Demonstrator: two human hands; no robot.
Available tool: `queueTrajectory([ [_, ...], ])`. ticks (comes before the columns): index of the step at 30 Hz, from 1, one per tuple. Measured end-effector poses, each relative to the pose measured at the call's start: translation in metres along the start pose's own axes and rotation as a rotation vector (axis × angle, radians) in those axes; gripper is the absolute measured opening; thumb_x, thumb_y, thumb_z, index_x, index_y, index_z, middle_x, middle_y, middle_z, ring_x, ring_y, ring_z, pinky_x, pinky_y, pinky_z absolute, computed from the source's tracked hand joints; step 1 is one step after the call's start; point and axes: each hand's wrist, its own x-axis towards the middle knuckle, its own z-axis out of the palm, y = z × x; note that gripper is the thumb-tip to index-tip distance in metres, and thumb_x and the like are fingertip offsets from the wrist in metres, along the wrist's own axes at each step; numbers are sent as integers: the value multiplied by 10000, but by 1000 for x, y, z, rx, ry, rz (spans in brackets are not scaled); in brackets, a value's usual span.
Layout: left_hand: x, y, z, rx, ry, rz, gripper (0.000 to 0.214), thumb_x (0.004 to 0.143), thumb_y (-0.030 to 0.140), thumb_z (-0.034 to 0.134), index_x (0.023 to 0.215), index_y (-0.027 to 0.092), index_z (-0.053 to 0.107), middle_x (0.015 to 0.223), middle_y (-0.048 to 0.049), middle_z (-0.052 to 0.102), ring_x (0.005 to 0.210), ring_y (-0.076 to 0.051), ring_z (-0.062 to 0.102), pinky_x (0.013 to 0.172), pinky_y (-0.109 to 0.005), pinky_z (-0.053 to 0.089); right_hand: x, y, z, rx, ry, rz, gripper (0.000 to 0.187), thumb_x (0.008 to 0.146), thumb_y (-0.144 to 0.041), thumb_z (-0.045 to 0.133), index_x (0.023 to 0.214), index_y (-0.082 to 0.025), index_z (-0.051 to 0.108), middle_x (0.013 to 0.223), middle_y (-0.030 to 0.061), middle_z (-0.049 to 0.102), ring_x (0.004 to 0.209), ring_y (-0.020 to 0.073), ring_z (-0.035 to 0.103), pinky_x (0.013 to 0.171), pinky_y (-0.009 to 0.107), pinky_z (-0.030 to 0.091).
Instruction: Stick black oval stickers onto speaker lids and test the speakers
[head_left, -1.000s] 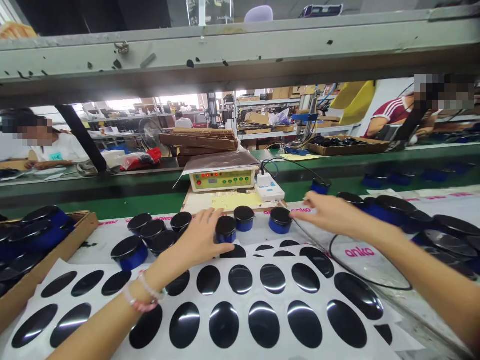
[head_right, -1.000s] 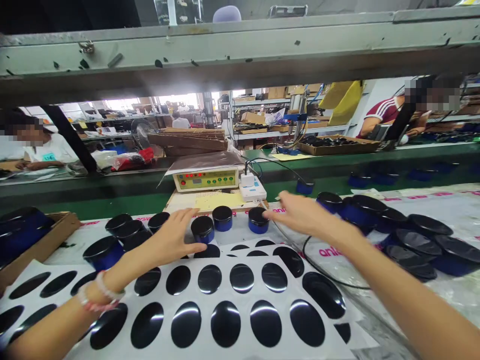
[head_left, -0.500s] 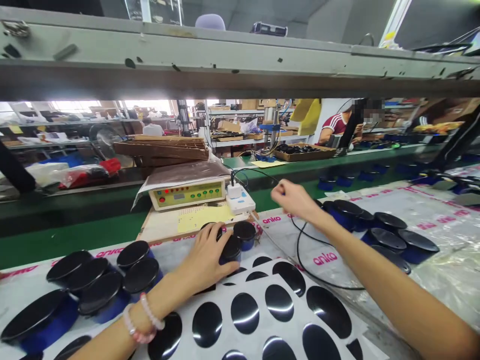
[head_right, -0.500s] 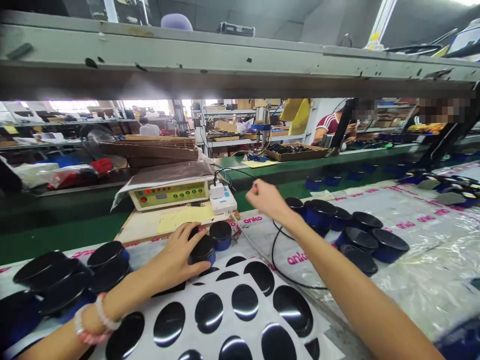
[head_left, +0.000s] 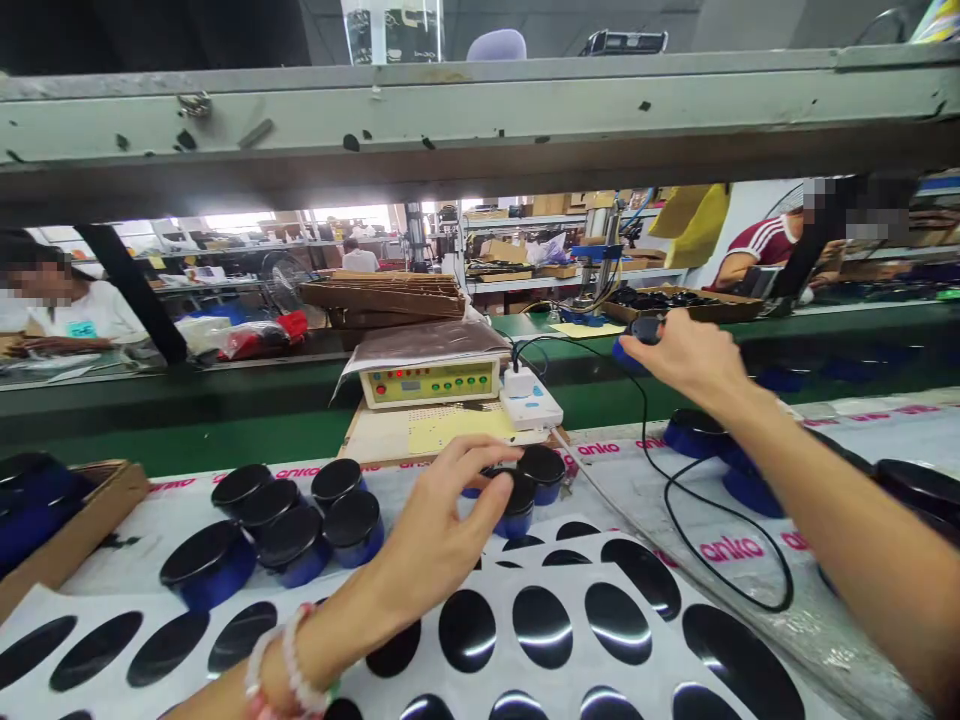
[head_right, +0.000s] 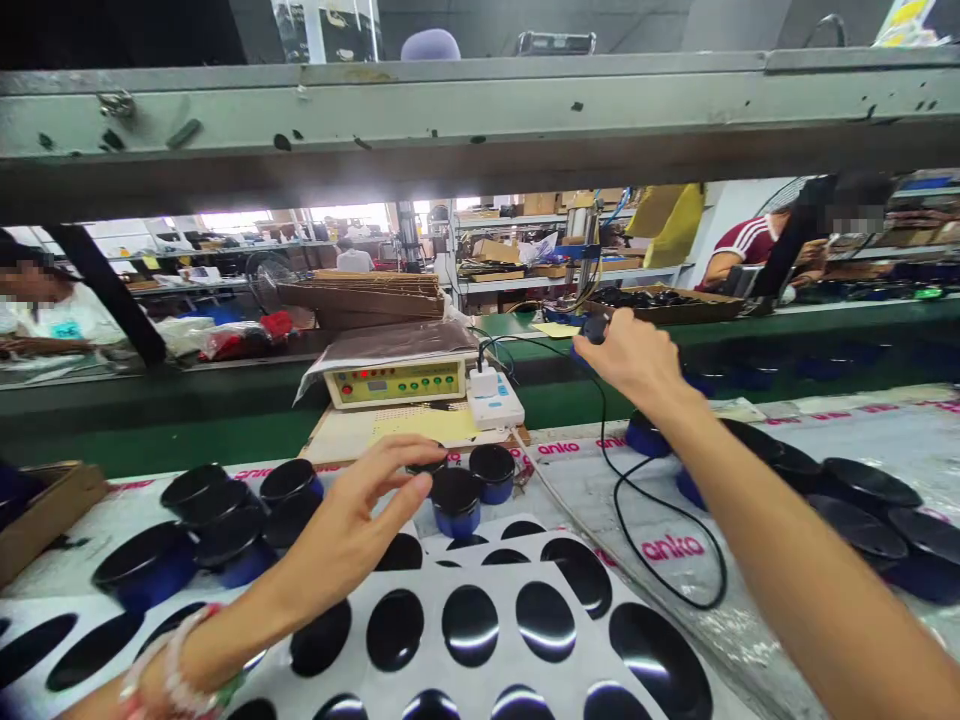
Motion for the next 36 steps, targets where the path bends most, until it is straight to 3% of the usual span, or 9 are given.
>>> queueTrajectory([
  [2,4,13,8,-343,16,-65,334,895,407,556,1217,318,536,1342,-35,444,1210,-205,474,927,-343,508,-27,-22,-25,56,-31,-41,473,817,-650,511,796,-178,489,712,83,603,612,188,559,528,302,396],
  [4,2,26,15,-681,-85,-163,482,831,534,600,1248,308,511,1386,-50,422,1187,-242,513,872,-366,547,-63,-49,-44,222,-141,-205,460,793,-670,511,705,-232,401,601,-2,546,498,127,482,446,248,345],
  [7,-16,41,16,-968,-249,-339,506,787,557,646,1152,210,598,1242,-100,585,1027,-259,629,770,-367,586,-121,-82,-60,402,-177,-493,367,870,-535,470,683,-252,329,511,-55,455,408,105,389,394,246,299],
  [13,-64,54,2,-1250,161,-607,300,829,406,658,983,151,695,974,-73,728,855,-177,691,833,-327,585,-182,-92,-60,399,-103,-792,186,972,-202,321,865,-214,473,750,11,584,611,132,562,562,245,435],
  [17,-79,60,-1,-1257,179,-641,341,837,435,635,971,127,695,983,-93,726,862,-186,689,814,-315,585,-196,-95,-52,383,-4,-878,220,972,-131,341,818,-194,485,672,4,538,539,128,499,507,249,380],
  [21,-89,57,-4,-1060,153,-555,373,806,460,656,1047,175,653,1023,-60,695,889,-183,658,822,-309,552,-202,-99,-54,275,71,-881,295,975,-155,360,698,-201,450,573,-24,469,440,101,439,434,256,298],
  [26,-99,52,-8,-526,178,-375,563,725,480,726,1189,253,500,1102,-29,623,1004,-197,585,825,-263,481,-208,-105,-54,92,59,-877,316,907,-88,363,631,-212,455,495,-19,471,353,117,437,391,286,264],
  [31,-109,52,-6,-84,135,-221,542,799,553,626,1214,282,407,1121,-47,561,976,-194,588,832,-301,513,-216,-110,-46,260,26,-816,241,872,-56,344,736,-212,467,569,-6,530,418,131,503,410,260,334],
  [36,-118,46,0,630,282,318,648,819,406,660,1368,212,375,1180,-128,426,1143,-269,496,969,-395,500,-227,-100,-28,537,-217,-683,209,882,-53,367,802,-237,425,664,-26,573,519,106,558,465,202,413],
])
